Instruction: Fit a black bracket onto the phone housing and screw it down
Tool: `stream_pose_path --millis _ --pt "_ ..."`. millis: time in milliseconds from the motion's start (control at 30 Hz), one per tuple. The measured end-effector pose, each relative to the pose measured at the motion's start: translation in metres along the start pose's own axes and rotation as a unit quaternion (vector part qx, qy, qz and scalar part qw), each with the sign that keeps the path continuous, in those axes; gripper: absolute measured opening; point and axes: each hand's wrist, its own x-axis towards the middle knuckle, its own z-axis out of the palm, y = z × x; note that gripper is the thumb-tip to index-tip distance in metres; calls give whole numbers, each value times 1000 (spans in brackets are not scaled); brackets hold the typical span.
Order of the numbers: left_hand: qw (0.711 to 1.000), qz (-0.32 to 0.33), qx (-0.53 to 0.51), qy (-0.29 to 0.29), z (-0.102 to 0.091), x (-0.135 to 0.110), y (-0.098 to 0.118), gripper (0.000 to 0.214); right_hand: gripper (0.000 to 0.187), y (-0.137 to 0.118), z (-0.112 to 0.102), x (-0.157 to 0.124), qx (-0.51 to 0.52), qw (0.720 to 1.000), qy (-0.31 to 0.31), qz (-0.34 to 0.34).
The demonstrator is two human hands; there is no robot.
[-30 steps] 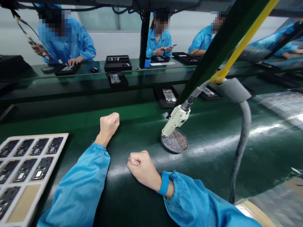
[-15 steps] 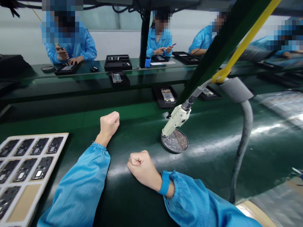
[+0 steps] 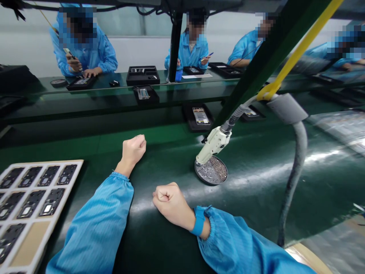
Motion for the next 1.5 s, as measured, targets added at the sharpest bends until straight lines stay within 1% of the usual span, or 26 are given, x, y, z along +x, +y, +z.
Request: stream_pose_path --millis 267,500,667,733,833,900,1067,1167,1233,1300,1400,1500 --pt "1000 -14 7 -18 0 1 1 29 43 -5 -1 1 -12 1000 -6 8" --pt "1000 -13 7 -26 1 2 2 29 44 -7 -1 2 -23 1000 -9 10" --pt "999 -15 8 -35 -3 2 4 28 45 -8 0 2 -32 999 -3 9" --pt "999 -16 8 -42 -5 4 9 27 46 -8 1 3 -37 999 3 9" --pt "998 -7 3 -55 -3 9 27 27 48 -8 6 4 -43 999 12 5" --pt "998 8 -5 -67 3 14 48 26 48 -6 10 4 -46 999 17 3" --pt "994 49 -30 -97 33 32 116 28 45 -1 15 7 -52 998 35 -2" --pt "992 47 -31 -109 51 48 143 27 43 1 17 9 -62 996 58 0" --pt "991 47 -31 -119 61 60 153 27 43 1 20 9 -73 994 80 1" --pt "989 51 -31 -134 70 72 158 28 43 0 25 8 -83 992 97 0" --pt "986 55 -30 -152 80 86 158 33 45 0 31 7 -95 989 110 -4" --pt "986 49 -24 -155 85 91 154 39 46 0 33 9 -102 988 115 -9"
